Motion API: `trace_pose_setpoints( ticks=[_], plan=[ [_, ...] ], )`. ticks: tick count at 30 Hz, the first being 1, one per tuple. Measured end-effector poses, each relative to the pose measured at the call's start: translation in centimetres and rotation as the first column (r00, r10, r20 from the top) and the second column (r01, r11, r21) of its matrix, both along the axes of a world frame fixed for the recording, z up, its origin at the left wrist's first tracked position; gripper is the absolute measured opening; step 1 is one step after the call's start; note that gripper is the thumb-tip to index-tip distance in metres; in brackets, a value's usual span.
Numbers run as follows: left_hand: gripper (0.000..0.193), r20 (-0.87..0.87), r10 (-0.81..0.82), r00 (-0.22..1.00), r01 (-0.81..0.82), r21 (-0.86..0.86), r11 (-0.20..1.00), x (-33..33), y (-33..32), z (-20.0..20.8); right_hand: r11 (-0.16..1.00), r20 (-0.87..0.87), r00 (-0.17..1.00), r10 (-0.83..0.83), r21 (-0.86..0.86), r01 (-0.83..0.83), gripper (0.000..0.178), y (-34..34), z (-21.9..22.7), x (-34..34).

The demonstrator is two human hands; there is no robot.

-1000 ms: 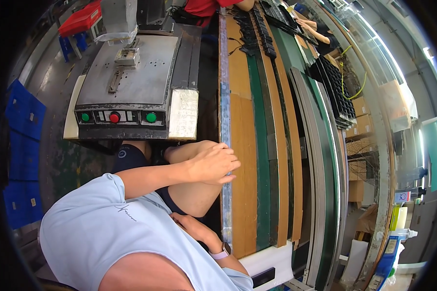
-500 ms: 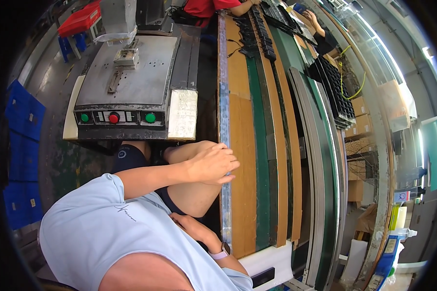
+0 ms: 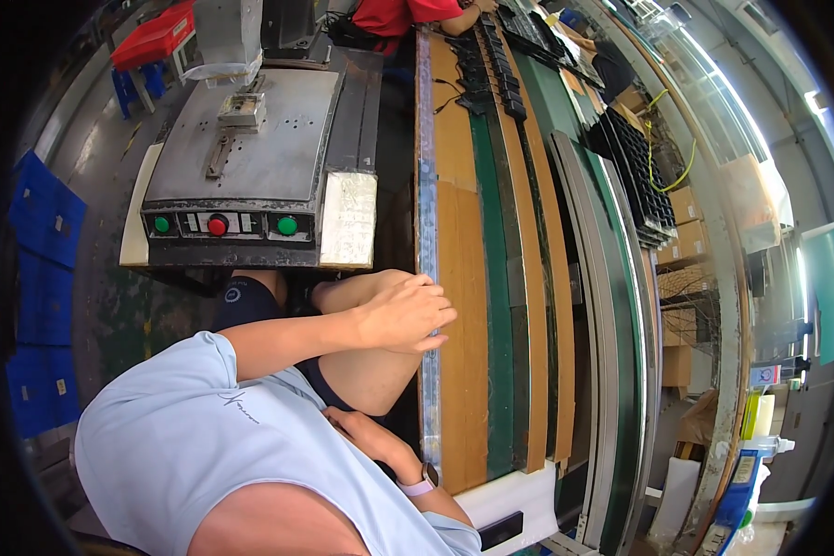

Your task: Operate a manual press machine to assemble plastic housings onto electronic components.

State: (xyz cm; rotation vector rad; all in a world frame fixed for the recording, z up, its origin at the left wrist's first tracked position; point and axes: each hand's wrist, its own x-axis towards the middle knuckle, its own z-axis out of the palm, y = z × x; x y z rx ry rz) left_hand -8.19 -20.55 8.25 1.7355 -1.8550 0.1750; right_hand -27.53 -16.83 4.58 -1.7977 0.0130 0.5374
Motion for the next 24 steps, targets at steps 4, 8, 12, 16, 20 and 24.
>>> trace_pose_setpoints(
  ticks=[4,8,12,16,20,24],
  plan=[
    [0.023,-0.001,0.000,1.000,0.000,0.009,1.000,0.0,0.0,0.0,1.000,-0.009,1.000,0.008,-0.007,-0.008,0.026,0.0,0.1,0.0],
    [0.023,0.000,-0.005,1.000,0.005,-0.001,1.000,0.0,0.0,0.1,1.000,-0.015,1.000,0.004,-0.013,-0.004,0.025,0.0,0.0,-0.1],
    [0.025,-0.027,0.003,1.000,-0.004,-0.018,1.000,0.0,-0.1,-0.5,1.000,-0.027,1.000,0.009,-0.002,-0.010,0.025,0.0,-0.1,-0.1],
    [0.025,-0.029,0.024,0.999,-0.023,0.051,0.998,0.2,0.0,-0.4,1.000,-0.048,0.998,0.026,-0.002,-0.026,0.025,-0.1,0.3,0.1],
    [0.025,-0.011,0.012,1.000,-0.009,0.238,0.971,1.0,-0.2,0.6,0.999,-0.066,0.997,0.044,-0.007,-0.045,0.024,0.0,1.2,0.3],
    [0.026,-0.005,-0.057,0.998,0.050,0.560,0.827,2.5,-0.6,2.2,0.997,-0.075,0.995,0.071,-0.010,-0.071,0.023,-0.3,1.6,0.6]
  ],
)
